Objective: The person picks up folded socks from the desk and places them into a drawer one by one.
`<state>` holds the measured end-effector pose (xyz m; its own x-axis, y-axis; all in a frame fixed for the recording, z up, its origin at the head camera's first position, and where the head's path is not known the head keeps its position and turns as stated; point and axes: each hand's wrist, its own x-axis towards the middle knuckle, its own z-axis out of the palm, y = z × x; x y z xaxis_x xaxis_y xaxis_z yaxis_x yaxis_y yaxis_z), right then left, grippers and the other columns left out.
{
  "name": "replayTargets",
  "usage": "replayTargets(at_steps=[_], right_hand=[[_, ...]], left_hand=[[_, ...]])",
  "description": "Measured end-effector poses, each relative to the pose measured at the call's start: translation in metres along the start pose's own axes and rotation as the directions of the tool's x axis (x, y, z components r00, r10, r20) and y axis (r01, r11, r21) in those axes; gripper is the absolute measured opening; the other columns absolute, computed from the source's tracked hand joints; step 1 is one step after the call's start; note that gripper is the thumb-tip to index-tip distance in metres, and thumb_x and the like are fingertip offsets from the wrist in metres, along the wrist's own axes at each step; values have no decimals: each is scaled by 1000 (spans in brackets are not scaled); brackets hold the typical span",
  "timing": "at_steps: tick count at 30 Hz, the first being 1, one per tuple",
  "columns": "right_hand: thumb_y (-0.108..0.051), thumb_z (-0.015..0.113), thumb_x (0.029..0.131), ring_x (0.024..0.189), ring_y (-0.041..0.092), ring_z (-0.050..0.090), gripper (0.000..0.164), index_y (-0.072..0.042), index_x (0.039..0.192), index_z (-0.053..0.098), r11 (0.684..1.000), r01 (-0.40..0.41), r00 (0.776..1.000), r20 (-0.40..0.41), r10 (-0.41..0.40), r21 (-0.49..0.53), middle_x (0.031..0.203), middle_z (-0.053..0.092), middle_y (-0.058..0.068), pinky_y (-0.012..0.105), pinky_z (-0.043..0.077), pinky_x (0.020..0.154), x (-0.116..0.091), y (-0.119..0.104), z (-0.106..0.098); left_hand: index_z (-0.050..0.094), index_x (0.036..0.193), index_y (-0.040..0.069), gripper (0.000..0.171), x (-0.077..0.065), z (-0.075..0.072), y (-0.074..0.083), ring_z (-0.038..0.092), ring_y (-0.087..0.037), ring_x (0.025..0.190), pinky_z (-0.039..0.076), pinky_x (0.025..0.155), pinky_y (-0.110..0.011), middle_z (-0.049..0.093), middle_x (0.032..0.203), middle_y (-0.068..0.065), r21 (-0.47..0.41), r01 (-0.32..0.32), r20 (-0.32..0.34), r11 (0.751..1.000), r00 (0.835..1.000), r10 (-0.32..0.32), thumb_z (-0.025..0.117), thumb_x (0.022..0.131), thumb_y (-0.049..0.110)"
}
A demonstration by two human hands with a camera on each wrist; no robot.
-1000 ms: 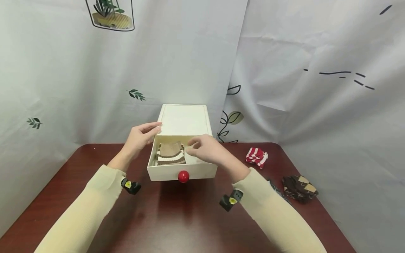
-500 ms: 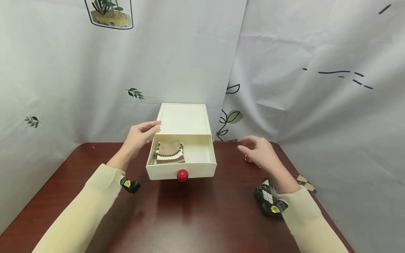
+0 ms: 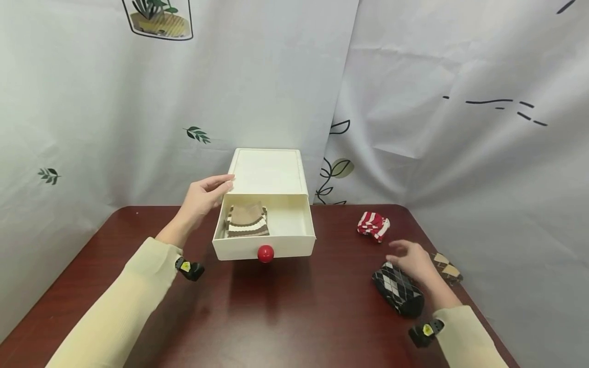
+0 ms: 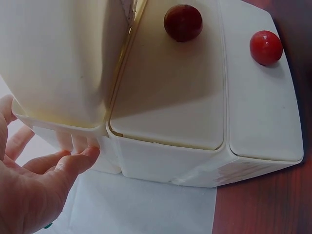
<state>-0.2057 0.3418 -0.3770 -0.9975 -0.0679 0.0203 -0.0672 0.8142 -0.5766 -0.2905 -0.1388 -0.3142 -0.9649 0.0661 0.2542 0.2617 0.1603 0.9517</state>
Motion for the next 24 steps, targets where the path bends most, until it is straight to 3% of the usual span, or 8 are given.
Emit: replayTargets(at_steps=[8, 19, 24], right_hand=[[-16, 70, 83, 93, 42, 55, 50, 9, 122, 53, 999, -33, 995, 90, 36, -33, 112, 52, 36, 45, 47, 68, -11, 33, 17], [-10, 72, 80, 103, 49, 49, 45, 7, 119, 56, 998, -36, 998, 43, 38, -46, 112, 53, 35, 54, 44, 76, -9, 36, 31], [-4, 68, 81, 80, 32, 51, 38, 7, 116, 58, 998, -61, 998, 34, 61, -1, 112, 54, 30, 39, 42, 64, -5, 30, 36]], left_hand=[[59, 125, 3, 38, -12, 3, 19, 47, -12, 71, 42, 59, -20, 60, 108, -7, 13, 6, -4, 1000, 1000, -6, 60, 92, 20], [59, 125, 3, 38, -12, 4, 18, 48, -13, 74, 43, 61, -21, 61, 106, -4, 14, 1, -5, 1000, 1000, -1, 60, 91, 20], [59, 125, 3, 37, -12, 4, 20, 46, -10, 68, 42, 60, -21, 60, 98, -2, 21, -3, -8, 1000, 1000, 3, 60, 91, 20]])
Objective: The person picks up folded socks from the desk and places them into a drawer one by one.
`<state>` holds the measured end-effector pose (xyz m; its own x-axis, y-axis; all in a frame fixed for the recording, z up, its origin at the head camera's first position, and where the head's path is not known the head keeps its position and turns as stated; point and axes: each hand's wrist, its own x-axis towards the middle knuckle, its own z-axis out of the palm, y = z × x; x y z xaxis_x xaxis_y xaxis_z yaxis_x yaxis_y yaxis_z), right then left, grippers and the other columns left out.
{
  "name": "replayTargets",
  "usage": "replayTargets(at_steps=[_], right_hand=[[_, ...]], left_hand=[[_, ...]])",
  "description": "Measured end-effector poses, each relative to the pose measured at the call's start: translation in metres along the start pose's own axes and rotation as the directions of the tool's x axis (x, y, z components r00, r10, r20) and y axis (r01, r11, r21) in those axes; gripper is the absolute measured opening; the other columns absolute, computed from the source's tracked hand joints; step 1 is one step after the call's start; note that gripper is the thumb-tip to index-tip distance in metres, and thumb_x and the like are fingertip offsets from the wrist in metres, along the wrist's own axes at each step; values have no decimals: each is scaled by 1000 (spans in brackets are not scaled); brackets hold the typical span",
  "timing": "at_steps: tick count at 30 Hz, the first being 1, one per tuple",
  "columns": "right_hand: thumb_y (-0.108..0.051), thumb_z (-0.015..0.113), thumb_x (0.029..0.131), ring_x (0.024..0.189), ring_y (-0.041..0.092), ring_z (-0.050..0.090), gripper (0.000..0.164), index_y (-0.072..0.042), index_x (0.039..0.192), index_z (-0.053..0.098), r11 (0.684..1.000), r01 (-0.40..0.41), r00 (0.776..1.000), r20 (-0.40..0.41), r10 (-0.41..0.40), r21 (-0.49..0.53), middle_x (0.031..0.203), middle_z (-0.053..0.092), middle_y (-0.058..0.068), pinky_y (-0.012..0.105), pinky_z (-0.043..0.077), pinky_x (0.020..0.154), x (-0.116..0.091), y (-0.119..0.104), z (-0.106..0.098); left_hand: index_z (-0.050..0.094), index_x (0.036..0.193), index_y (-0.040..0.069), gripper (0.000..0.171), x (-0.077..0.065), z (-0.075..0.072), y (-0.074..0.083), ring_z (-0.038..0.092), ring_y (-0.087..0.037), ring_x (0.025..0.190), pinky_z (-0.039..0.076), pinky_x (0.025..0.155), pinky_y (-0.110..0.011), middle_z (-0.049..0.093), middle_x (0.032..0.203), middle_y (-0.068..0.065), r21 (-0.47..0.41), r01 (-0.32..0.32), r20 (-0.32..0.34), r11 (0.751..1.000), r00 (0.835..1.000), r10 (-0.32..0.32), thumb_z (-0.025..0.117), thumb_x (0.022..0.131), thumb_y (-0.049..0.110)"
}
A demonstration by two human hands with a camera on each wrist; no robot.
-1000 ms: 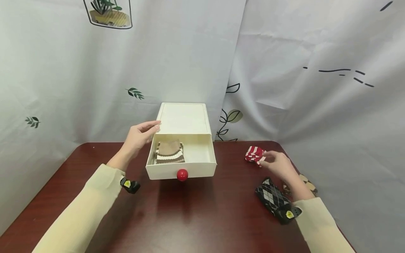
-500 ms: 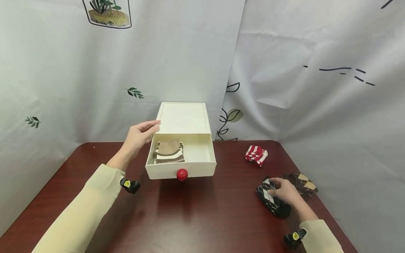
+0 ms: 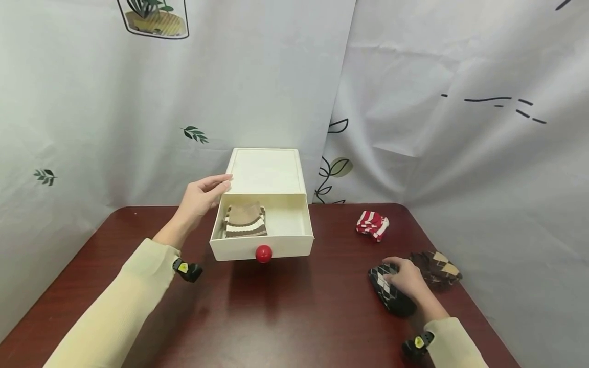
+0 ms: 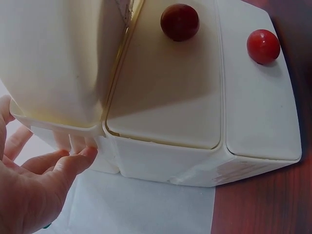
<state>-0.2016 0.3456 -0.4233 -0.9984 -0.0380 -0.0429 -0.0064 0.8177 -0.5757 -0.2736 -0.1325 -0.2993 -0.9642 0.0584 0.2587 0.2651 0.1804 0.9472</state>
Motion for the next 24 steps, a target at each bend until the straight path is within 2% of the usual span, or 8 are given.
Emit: replayTargets(at_steps=[2, 4, 7, 11, 13, 17, 19, 24], right_hand=[[-1, 67, 81, 74, 25, 46, 35, 7, 113, 60, 1000, -5, 1000, -5, 5, 16, 110, 55, 29, 35, 37, 60, 1, -3, 0], [-1, 67, 80, 74, 25, 47, 31, 7, 110, 63, 1000, -8, 1000, -15, 9, 24, 109, 57, 29, 34, 37, 58, 2, -6, 0], [-3, 68, 81, 87, 32, 52, 29, 7, 107, 65, 1000, 9, 1000, -29, -8, 23, 110, 58, 29, 36, 42, 62, 4, -11, -2], [-7, 66, 84, 105, 40, 51, 31, 6, 112, 64, 997, 33, 998, -56, -29, 67, 115, 57, 29, 39, 45, 70, 6, -25, -12], [-10, 65, 86, 108, 40, 49, 35, 6, 117, 61, 992, 36, 997, -68, -28, 120, 120, 54, 29, 39, 45, 72, 8, -39, -20], [-18, 64, 89, 113, 39, 47, 41, 3, 124, 57, 979, 58, 995, -96, -40, 196, 128, 49, 28, 37, 46, 77, 12, -73, -43], [-22, 65, 89, 111, 34, 48, 45, 3, 125, 57, 972, 71, 993, -111, -47, 223, 131, 47, 27, 31, 46, 78, 15, -92, -55], [-23, 68, 87, 89, 12, 57, 48, 2, 126, 56, 934, 95, 987, -153, -44, 344, 126, 50, 24, 22, 49, 69, 21, -140, -75]], left_hand=[[60, 125, 3, 37, 0, 0, 1, 46, -10, 68, 42, 60, -22, 60, 98, -4, -3, -2, 0, 1000, 1000, 2, 60, 91, 20], [59, 125, 3, 38, 0, 0, 2, 47, -10, 71, 43, 62, -21, 61, 104, -5, -4, -1, 3, 1000, 1000, 1, 61, 91, 21], [59, 126, 3, 39, -1, -1, 3, 47, -11, 73, 43, 63, -21, 61, 108, -5, -13, 3, 8, 1000, 1000, -2, 61, 91, 21], [59, 125, 3, 38, -1, -2, 3, 46, -13, 69, 42, 60, -21, 61, 100, -2, -18, 3, 8, 1000, 1000, -2, 60, 91, 20], [59, 125, 3, 38, 0, -1, 4, 46, -14, 68, 42, 59, -21, 61, 99, -2, -15, 2, 6, 1000, 1000, -2, 60, 92, 20], [59, 125, 4, 38, 3, -1, -1, 47, -15, 71, 42, 61, -22, 61, 109, -6, -4, 3, 6, 1000, 1000, -3, 60, 92, 21], [60, 125, 6, 38, 5, -2, -6, 47, -15, 72, 43, 61, -22, 60, 112, -7, -1, 8, 8, 1000, 1000, -8, 61, 91, 23], [62, 124, 12, 39, 12, -3, -21, 46, -11, 68, 43, 60, -23, 61, 106, -5, -11, 16, 8, 1000, 1000, -16, 64, 89, 30]])
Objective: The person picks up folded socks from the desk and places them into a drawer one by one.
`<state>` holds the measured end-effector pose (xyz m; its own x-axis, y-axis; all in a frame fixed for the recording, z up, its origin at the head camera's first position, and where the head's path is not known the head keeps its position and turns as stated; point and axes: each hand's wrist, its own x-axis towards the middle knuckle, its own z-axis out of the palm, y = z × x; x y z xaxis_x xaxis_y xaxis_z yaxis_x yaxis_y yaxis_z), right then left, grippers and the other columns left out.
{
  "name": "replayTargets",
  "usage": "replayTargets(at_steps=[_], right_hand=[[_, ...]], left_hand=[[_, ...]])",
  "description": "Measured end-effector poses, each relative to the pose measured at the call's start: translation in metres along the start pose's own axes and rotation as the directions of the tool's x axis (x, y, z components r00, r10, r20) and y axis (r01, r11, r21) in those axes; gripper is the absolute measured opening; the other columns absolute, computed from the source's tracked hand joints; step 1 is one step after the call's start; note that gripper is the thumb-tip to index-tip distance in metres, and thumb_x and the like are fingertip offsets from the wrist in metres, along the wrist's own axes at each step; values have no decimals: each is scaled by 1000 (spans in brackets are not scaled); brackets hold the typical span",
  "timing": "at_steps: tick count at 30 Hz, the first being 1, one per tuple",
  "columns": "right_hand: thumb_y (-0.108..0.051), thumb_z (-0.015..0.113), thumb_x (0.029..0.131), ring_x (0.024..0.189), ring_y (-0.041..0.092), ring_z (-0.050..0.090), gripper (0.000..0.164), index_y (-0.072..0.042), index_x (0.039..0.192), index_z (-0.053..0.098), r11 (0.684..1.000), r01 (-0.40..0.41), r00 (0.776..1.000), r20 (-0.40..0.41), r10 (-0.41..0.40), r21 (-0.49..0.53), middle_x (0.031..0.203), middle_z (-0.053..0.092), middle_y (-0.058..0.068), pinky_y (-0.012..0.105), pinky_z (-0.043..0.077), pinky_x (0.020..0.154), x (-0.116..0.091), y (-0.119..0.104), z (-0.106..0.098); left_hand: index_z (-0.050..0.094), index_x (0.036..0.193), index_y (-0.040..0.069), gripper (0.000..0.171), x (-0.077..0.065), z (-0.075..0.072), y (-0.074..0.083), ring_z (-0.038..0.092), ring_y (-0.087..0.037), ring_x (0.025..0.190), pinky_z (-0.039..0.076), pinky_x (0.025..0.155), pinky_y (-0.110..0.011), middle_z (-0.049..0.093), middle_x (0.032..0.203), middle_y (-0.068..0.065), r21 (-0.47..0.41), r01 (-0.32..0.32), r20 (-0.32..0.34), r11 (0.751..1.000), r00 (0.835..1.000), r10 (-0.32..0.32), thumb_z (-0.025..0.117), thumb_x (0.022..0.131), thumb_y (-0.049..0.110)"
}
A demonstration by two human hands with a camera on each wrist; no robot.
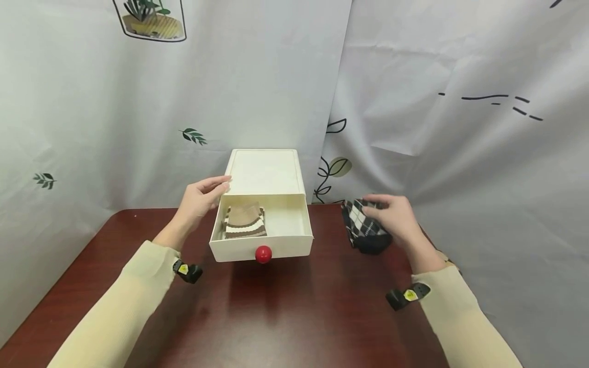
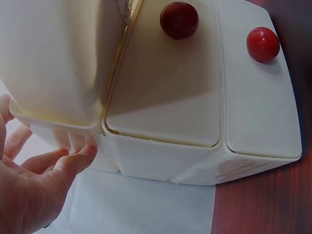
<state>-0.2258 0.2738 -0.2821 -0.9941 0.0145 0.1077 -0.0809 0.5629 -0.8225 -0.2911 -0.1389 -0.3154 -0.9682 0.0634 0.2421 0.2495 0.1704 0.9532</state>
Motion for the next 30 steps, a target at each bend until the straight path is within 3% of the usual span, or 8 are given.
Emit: replayTargets(at_steps=[3, 10, 17, 19, 22, 25, 30], right_hand=[[-22, 69, 86, 76, 5, 59, 47, 1, 125, 57, 998, 9, 1000, -8, -9, 61, 122, 52, 23, 24, 51, 65, 6, -28, 6], [-12, 68, 85, 71, 8, 60, 42, 1, 123, 59, 973, 52, 999, 4, -54, 224, 114, 52, 22, 25, 52, 65, 16, -78, 38], [-8, 68, 83, 72, 13, 61, 34, -3, 116, 65, 963, 101, 995, -46, -92, 250, 112, 55, 17, 25, 52, 62, 26, -95, 81], [-7, 68, 83, 75, 16, 61, 33, -3, 115, 66, 959, 113, 993, -48, -104, 260, 114, 55, 16, 26, 52, 63, 28, -95, 93], [-9, 68, 83, 82, 20, 61, 31, -5, 114, 67, 969, 157, 987, -46, -151, 193, 116, 57, 15, 29, 52, 69, 28, -94, 107], [-13, 69, 83, 89, 20, 59, 29, -8, 112, 69, 972, 227, 973, -58, -223, 62, 118, 59, 13, 33, 49, 76, 25, -94, 117], [-17, 70, 83, 78, 22, 51, 28, -12, 111, 70, 940, 304, 946, -68, -317, -154, 108, 62, 10, 37, 42, 69, 16, -96, 126]], left_hand=[[63, 123, 14, 41, 2, 0, -5, 47, -12, 72, 43, 61, -23, 61, 108, -3, 12, -11, -8, 1000, 1000, 11, 64, 88, 35], [63, 123, 14, 41, 2, 0, -5, 50, -14, 81, 44, 64, -23, 60, 118, -7, 23, -39, -22, 999, 999, 39, 64, 88, 36], [58, 126, 2, 39, -14, 3, 21, 51, -12, 85, 44, 67, -21, 57, 122, -15, 21, -28, 3, 999, 1000, 28, 59, 92, 22], [58, 126, 2, 39, -15, 4, 22, 50, -12, 85, 43, 66, -21, 58, 121, -15, 22, -32, 2, 999, 999, 32, 59, 92, 21], [58, 126, 2, 39, -15, 4, 22, 49, -11, 83, 43, 65, -21, 58, 120, -15, 22, -32, 2, 999, 999, 32, 59, 93, 21], [58, 126, 2, 38, -15, 3, 20, 49, -11, 80, 42, 64, -21, 59, 117, -13, 18, -34, 1, 999, 999, 34, 59, 93, 21], [59, 125, 2, 38, -14, 2, 19, 47, -10, 74, 42, 62, -21, 60, 105, -5, 7, -43, -4, 999, 999, 43, 59, 92, 20]])
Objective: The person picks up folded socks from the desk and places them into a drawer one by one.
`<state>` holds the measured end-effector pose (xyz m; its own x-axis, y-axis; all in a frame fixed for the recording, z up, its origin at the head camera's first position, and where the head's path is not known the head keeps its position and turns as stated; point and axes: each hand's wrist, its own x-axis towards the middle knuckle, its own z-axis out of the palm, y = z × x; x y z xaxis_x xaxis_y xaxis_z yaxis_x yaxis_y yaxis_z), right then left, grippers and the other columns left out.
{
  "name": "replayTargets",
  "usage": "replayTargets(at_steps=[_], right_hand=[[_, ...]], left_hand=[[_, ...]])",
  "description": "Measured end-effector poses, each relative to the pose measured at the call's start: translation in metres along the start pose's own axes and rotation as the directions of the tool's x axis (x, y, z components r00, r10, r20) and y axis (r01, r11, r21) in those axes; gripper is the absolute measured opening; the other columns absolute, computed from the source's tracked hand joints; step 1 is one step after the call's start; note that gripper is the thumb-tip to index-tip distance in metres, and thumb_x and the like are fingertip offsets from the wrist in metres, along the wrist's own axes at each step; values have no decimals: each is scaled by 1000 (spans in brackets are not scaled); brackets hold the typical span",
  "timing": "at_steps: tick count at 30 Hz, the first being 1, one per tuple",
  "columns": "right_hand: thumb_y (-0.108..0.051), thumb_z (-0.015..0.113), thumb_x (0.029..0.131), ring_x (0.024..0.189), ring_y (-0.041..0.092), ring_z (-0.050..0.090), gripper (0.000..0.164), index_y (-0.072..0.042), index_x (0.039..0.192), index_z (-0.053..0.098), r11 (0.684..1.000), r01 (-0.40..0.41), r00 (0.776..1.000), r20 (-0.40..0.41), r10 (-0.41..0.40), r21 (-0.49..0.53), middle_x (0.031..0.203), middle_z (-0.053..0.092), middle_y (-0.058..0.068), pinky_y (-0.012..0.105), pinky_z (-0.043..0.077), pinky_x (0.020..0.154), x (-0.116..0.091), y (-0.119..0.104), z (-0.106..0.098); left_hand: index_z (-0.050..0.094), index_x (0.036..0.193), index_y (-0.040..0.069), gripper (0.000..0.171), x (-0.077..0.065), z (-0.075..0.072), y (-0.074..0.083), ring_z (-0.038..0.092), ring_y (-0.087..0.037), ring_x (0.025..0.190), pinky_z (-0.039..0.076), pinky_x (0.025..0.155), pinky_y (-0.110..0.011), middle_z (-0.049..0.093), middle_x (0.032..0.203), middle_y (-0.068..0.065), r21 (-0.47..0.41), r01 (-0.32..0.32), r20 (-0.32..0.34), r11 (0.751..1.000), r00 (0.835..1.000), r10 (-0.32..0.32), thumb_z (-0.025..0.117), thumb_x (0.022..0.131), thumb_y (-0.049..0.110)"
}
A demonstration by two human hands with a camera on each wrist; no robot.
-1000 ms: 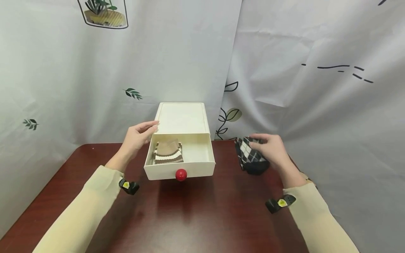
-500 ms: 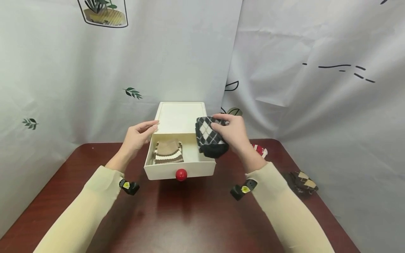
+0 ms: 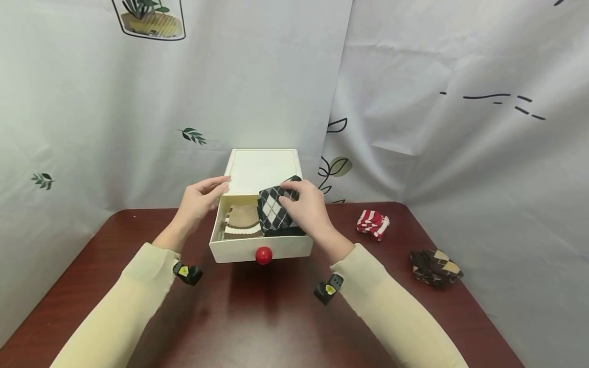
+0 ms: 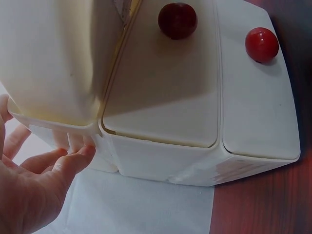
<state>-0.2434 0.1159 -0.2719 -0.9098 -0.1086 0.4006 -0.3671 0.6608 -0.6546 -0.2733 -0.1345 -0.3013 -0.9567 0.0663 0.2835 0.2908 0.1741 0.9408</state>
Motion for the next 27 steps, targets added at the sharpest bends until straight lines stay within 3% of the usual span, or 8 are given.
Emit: replayTargets(at_steps=[5, 9, 14, 23, 27], right_hand=[[-15, 70, 82, 87, 26, 52, 28, -11, 109, 70, 996, 40, 999, 20, -39, -84, 104, 61, 11, 41, 40, 74, -5, -3, 1], [-15, 71, 81, 99, 30, 54, 27, -9, 107, 71, 993, 26, 998, 66, -18, -115, 106, 61, 13, 44, 41, 83, -9, -2, 3], [-14, 70, 81, 100, 30, 56, 27, -6, 106, 70, 982, 32, 990, 143, -4, -188, 106, 63, 14, 43, 44, 82, -9, -2, 5], [-18, 66, 85, 109, 33, 55, 32, 0, 112, 67, 918, 86, 942, 331, 52, -388, 108, 66, 13, 43, 43, 90, -3, -6, 10], [-21, 66, 87, 112, 33, 53, 36, -1, 117, 64, 903, 100, 933, 354, 61, -417, 113, 64, 13, 43, 41, 92, -4, -9, 9]], left_hand=[[59, 124, 1, 37, 0, 0, 0, 49, -9, 76, 43, 64, -22, 61, 105, -4, -9, -8, -11, 1000, 1000, 8, 60, 92, 19], [60, 124, 1, 37, 1, 1, 0, 51, -8, 79, 43, 65, -21, 62, 109, -7, -8, -6, -10, 1000, 1000, 5, 60, 92, 19], [60, 123, 1, 36, 1, 1, -1, 50, -8, 78, 42, 63, -20, 62, 109, -8, -16, -6, -11, 1000, 1000, 6, 60, 92, 19], [59, 124, 2, 37, 0, 0, -2, 52, -8, 81, 43, 65, -21, 61, 112, -11, -24, 0, -1, 1000, 1000, 0, 60, 92, 20], [59, 125, 2, 38, 1, 0, -2, 52, -8, 85, 44, 69, -22, 60, 117, -13, -25, -1, 6, 1000, 1000, 1, 60, 92, 20]])
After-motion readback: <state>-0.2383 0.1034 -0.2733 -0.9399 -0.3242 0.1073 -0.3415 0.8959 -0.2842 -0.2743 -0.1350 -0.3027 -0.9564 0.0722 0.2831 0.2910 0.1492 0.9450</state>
